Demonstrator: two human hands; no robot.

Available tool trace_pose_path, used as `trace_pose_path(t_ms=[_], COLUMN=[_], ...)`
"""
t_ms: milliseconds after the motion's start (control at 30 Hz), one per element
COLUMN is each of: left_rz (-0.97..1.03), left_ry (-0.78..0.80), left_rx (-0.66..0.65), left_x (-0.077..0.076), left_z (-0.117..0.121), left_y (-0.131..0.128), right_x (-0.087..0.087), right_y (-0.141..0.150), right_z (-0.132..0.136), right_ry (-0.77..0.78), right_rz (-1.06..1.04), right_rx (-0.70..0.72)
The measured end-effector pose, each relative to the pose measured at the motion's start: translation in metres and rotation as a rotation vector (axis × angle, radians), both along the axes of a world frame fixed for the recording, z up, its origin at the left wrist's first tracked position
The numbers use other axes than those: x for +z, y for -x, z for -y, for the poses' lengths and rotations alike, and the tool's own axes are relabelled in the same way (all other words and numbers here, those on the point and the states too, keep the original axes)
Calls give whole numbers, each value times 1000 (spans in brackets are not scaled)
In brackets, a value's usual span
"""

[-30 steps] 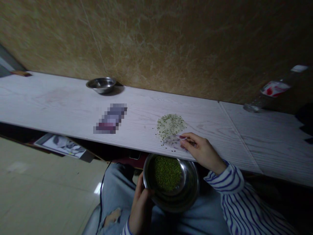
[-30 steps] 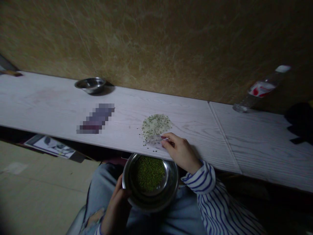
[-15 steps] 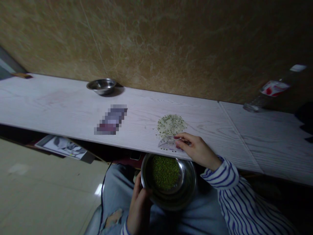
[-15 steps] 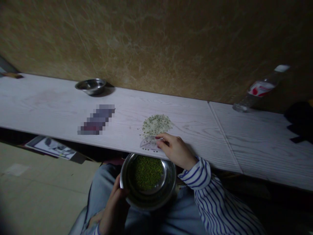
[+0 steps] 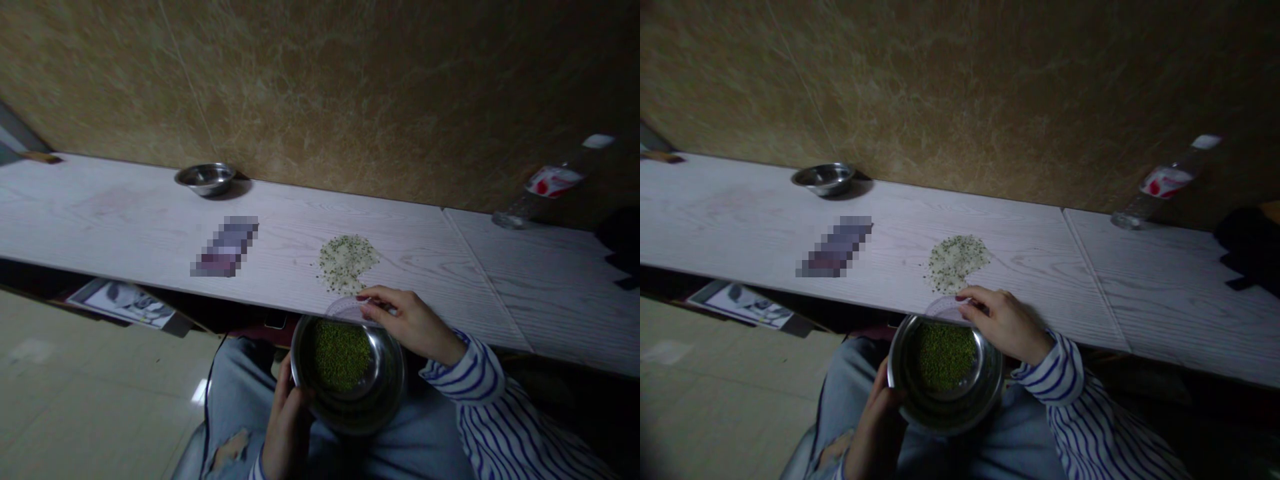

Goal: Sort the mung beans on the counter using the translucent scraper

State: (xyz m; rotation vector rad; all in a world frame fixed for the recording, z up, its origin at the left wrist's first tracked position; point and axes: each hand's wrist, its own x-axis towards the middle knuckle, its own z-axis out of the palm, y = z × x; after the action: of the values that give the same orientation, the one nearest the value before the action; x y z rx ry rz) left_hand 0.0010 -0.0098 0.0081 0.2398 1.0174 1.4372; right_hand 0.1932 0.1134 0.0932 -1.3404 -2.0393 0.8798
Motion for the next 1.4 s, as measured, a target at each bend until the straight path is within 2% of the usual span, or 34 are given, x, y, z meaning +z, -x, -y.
trace_pose_path(t_ms=[200, 500, 933, 1233, 1400], left_rz=[23, 49, 86, 107, 104], left_ry=[-2, 36, 14, 18, 42], left_rx=[-18, 10, -3, -38, -40], left_x=[-11, -3, -7, -12, -8], left_z=[-1, -1, -2, -1, -1], left_y=[1, -1, -1, 1, 0], right_x=[-3, -3, -1, 6, 1], right_y=[-9, 18, 16, 10, 5], right_z=[-7, -20, -54, -60, -65], right_ry=[-56, -113, -194, -236, -247], right_rz=[-84, 61, 127, 14, -19], right_rx=[-173, -105, -135, -183, -247])
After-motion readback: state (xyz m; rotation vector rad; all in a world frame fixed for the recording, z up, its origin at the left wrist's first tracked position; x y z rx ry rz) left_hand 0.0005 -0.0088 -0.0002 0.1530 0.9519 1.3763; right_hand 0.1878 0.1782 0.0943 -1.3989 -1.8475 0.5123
